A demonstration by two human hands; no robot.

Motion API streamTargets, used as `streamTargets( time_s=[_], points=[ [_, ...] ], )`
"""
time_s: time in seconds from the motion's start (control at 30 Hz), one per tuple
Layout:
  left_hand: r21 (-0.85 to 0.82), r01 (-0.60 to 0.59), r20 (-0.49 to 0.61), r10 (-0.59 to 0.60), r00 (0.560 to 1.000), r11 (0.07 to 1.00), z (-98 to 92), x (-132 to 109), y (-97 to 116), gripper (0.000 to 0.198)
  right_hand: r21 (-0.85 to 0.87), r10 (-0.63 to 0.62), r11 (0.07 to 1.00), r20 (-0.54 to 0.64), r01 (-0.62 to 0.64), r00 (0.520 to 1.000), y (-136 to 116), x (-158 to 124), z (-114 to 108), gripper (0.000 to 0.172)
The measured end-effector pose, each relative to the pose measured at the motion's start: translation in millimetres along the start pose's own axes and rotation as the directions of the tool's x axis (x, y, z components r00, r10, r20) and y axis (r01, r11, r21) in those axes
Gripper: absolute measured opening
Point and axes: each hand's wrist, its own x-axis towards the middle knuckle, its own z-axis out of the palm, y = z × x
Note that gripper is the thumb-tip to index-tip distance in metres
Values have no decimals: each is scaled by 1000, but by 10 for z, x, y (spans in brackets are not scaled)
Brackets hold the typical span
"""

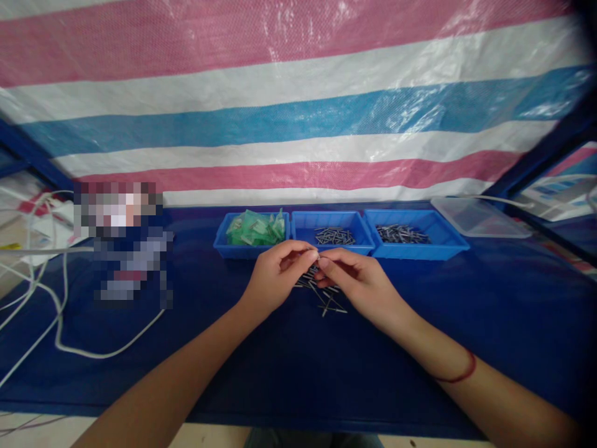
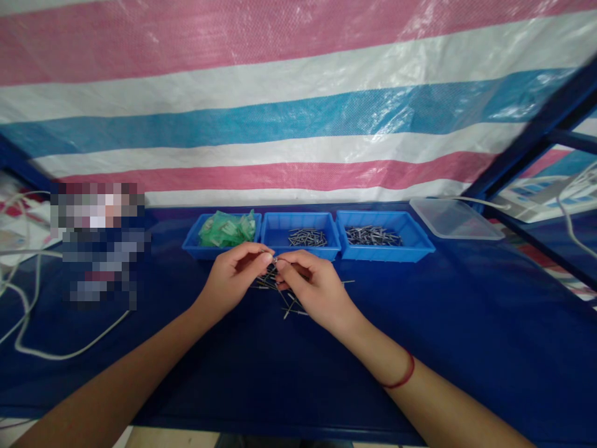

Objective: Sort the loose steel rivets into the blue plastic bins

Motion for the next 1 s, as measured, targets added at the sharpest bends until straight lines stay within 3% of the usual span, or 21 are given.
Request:
streamTargets(
  time_s=[0.33, 0.43, 0.53, 0.63, 0.7, 0.83, 0.93, 1.0],
  points=[
    [138, -85, 12, 85, 996, 987, -22, -3, -11, 17, -139, -189, 975, -90, 176, 978, -38, -7, -34, 16],
    [143, -78, 62, 69, 996, 987, -27, 3, -17, 18, -191, -238, 958, -109, 215, 965, -57, -24, -36, 15],
    [190, -75, 164, 43, 985, 979, -52, 10, -1, 20, -289, -323, 910, -48, 297, 945, -90, -41, -47, 12],
    [356, -156, 310, 42, 950, 922, -117, 6, 55, 22, -480, -427, 785, 37, 391, 903, -166, -31, -130, 8],
    [490, -254, 397, 45, 917, 834, -178, -6, 106, 22, -619, -501, 675, 15, 401, 866, -228, 3, -260, 8],
    [719, -312, 465, -97, 880, 621, -293, -39, 188, 20, -857, -635, 460, -134, 233, 761, -256, 131, -677, 13],
    [805, -262, 434, -228, 871, 533, -345, -53, 202, 21, -938, -616, 332, -140, 95, 775, -131, 239, -965, 21],
    [820, -247, 425, -262, 866, 516, -360, -56, 186, 18, -968, -624, 240, -102, 66, 774, -27, 292, -1057, 32]
  ],
)
